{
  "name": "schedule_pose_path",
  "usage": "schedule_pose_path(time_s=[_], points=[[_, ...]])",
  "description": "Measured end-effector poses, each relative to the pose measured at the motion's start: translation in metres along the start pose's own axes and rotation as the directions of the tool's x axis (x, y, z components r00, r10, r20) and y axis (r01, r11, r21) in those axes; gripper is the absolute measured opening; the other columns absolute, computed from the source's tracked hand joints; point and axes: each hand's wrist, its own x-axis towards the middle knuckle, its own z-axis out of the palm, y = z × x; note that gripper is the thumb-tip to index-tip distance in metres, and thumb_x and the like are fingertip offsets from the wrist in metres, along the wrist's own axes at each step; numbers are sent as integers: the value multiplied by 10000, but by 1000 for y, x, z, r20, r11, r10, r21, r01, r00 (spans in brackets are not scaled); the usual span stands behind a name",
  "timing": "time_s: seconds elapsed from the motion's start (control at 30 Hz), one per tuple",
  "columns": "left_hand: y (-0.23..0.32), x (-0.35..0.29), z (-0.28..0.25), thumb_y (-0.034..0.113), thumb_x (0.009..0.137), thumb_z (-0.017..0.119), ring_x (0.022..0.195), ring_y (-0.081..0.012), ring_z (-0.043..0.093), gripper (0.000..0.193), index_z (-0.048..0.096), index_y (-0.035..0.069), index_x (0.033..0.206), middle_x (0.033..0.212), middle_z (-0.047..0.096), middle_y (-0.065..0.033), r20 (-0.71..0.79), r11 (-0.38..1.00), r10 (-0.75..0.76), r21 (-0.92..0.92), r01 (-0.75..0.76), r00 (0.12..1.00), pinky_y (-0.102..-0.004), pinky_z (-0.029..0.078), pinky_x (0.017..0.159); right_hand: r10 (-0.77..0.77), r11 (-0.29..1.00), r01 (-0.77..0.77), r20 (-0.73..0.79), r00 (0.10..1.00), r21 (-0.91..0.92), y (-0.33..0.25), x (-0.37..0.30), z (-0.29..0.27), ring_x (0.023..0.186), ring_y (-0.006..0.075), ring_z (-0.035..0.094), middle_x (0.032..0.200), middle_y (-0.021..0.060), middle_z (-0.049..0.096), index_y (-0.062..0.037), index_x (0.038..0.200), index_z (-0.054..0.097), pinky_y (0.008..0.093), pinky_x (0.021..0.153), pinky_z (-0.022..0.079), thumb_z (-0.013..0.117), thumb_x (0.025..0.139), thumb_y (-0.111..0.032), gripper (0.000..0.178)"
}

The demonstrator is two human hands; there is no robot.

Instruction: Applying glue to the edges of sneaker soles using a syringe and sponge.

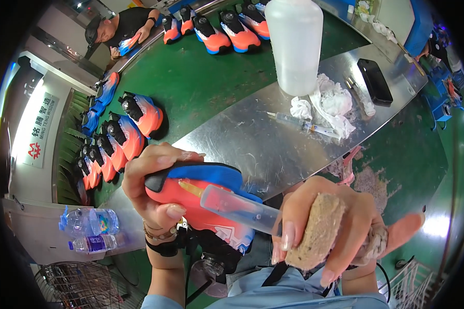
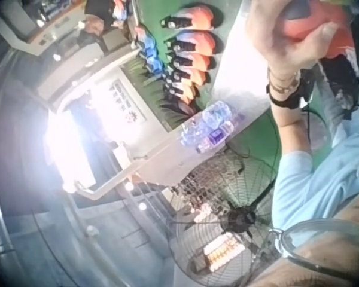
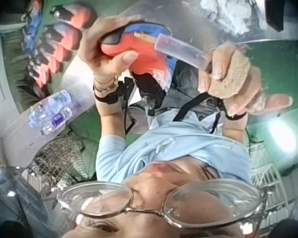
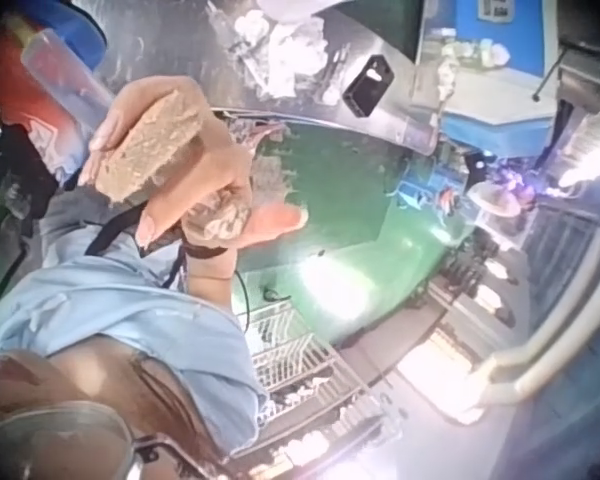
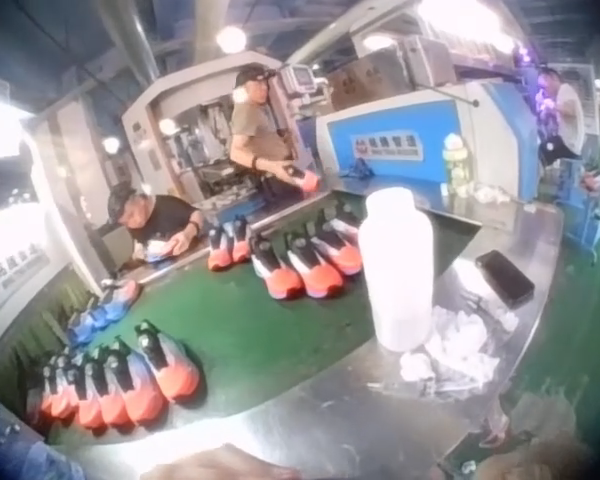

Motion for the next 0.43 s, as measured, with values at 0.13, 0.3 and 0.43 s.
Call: schedule_pose_path(time_s=[0.13,0.3,0.43], points=[[-3,-2,-6,158,613,772,781,-298,641,499,550,-71,996,886,621,-236,-10,999,-41,11,41,999,-351,520,701,-18,989,18,-4,1000,-144,-7,0,3,677,363,578,890,287,489,-32,590,666,414,641,513,209,867,-645,813],[-10,-7,-8,261,651,754,809,-296,630,548,515,-75,1012,902,607,-221,-143,995,-99,-21,97,985,-366,515,710,41,941,-60,-62,997,-332,-9,-5,-2,634,313,577,875,285,518,-49,597,676,352,663,461,260,902,-558,724],[-17,-12,-15,333,695,711,822,-318,628,600,473,-78,1061,931,601,-233,-245,980,-179,42,195,953,-370,512,747,124,935,-159,-127,984,-317,-4,-15,-8,709,344,586,938,321,521,-60,615,696,384,744,448,289,892,-557,699]])
